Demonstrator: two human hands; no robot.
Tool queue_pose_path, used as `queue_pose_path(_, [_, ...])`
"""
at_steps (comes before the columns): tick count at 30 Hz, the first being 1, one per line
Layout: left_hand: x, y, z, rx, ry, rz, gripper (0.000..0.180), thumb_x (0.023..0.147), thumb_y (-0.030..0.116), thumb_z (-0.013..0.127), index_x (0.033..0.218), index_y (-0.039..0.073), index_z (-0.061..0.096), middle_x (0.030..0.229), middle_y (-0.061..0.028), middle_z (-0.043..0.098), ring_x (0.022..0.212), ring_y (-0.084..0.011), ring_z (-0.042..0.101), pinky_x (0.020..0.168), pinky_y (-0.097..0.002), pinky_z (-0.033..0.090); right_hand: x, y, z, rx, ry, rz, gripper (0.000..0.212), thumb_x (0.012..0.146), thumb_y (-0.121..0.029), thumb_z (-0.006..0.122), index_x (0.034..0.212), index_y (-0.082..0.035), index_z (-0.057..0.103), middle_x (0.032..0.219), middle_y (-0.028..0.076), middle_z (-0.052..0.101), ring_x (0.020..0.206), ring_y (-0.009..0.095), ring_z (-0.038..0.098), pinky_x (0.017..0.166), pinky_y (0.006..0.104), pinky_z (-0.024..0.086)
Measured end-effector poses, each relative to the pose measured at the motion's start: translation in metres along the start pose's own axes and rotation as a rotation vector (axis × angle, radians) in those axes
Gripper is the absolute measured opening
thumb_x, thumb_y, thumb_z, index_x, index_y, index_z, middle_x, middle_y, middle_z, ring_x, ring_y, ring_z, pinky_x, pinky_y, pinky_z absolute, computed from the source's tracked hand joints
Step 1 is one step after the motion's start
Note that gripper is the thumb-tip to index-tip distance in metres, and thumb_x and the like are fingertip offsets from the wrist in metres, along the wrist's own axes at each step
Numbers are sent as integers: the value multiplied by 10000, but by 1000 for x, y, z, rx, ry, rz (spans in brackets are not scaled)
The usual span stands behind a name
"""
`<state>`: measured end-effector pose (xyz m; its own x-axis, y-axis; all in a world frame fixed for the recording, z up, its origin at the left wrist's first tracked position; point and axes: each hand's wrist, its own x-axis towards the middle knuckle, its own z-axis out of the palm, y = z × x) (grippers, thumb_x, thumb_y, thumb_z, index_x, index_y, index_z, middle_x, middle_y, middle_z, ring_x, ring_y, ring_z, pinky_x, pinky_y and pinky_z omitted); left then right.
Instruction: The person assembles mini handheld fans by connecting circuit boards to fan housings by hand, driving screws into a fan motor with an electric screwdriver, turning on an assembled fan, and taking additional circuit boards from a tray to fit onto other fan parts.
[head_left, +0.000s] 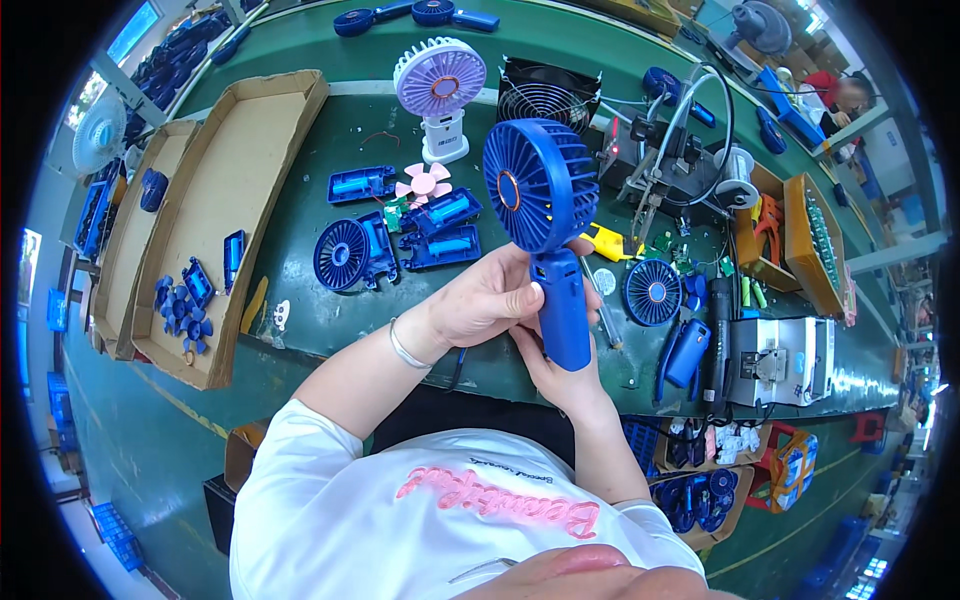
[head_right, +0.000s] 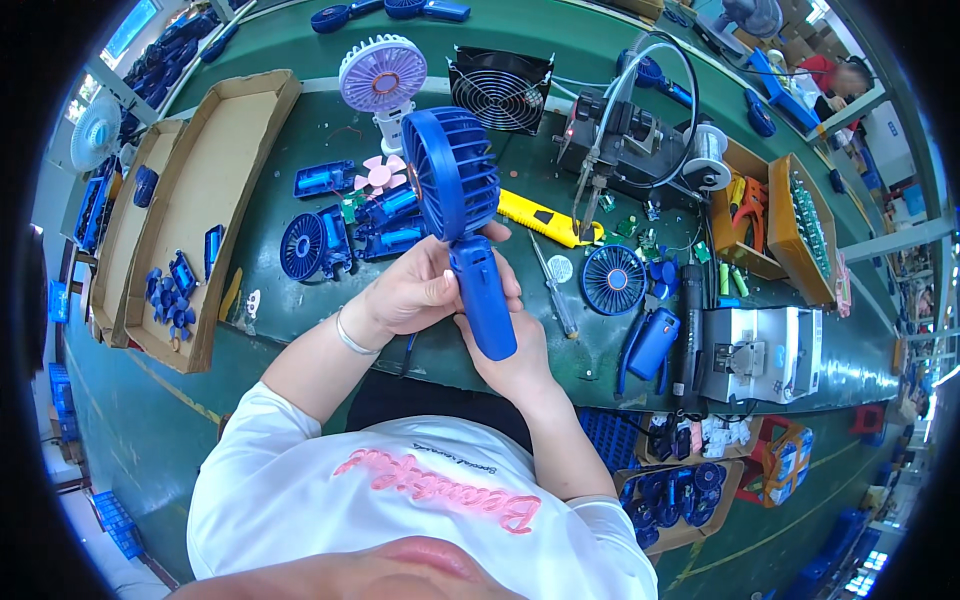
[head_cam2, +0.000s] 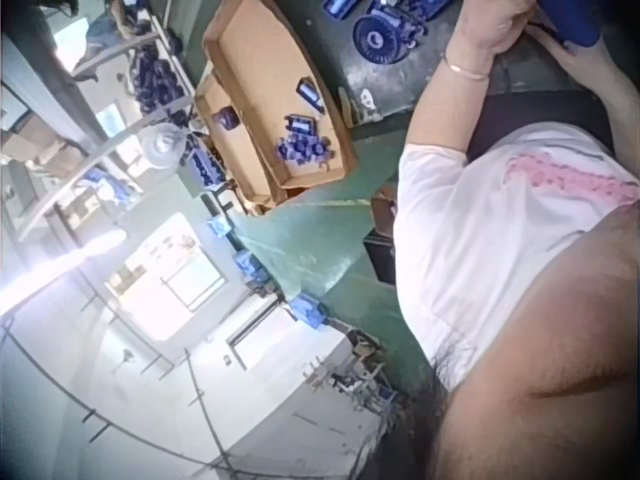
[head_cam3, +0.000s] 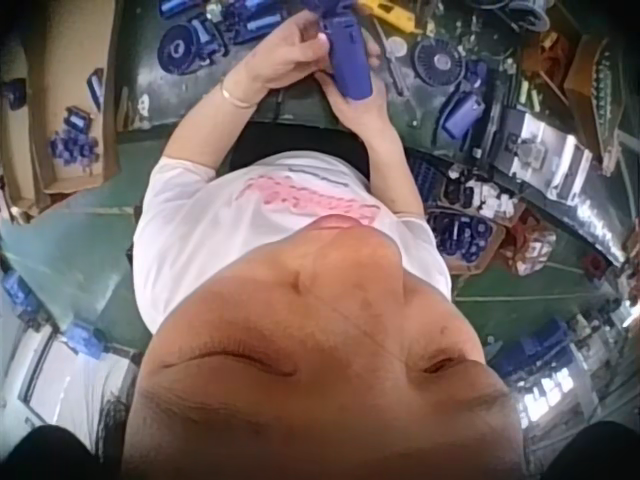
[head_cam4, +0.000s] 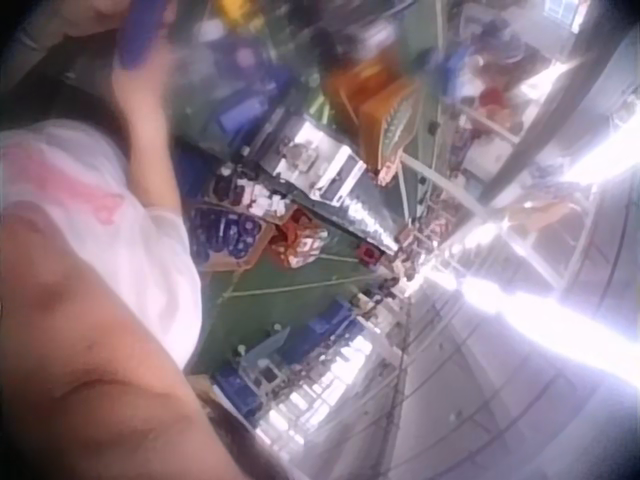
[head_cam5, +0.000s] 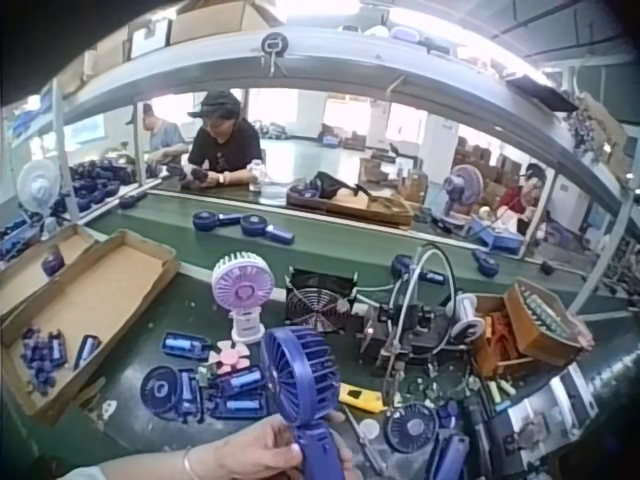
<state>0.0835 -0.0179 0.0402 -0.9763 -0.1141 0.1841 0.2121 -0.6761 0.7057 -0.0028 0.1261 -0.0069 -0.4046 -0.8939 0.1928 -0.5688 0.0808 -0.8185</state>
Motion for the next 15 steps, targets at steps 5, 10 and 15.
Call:
queue_pose_path(5, [0, 0, 0, -2, 7, 4, 757, 837, 387, 729, 1402, 73, 334, 1121, -203, 609, 1068, -291, 619, 940, -414, 495, 0, 0, 1, 40, 80, -21, 145, 840, -174, 674, 973, -118, 683, 822, 126, 685, 762, 339, 675, 649, 399, 537])
queue_pose_path(10, [0, -2, -1, 6, -27, 10, 717, 851, 370, 719, 1389, 61, 359, 1121, -207, 610, 1065, -283, 618, 935, -394, 498, 1, -4, -3, 18, 2, -17, 241, 849, -51, 691, 1080, -27, 626, 909, 121, 693, 861, 265, 679, 753, 366, 517])
queue_pose_path(15, [3, -8, -1, 132, 133, 105, 654, 876, 318, 701, 1377, 49, 379, 1124, -179, 618, 1066, -241, 612, 933, -372, 493, 1, -4, -2, 6, 42, -36, 152, 833, -80, 689, 980, -45, 666, 833, 127, 674, 729, 267, 668, 636, 354, 512])
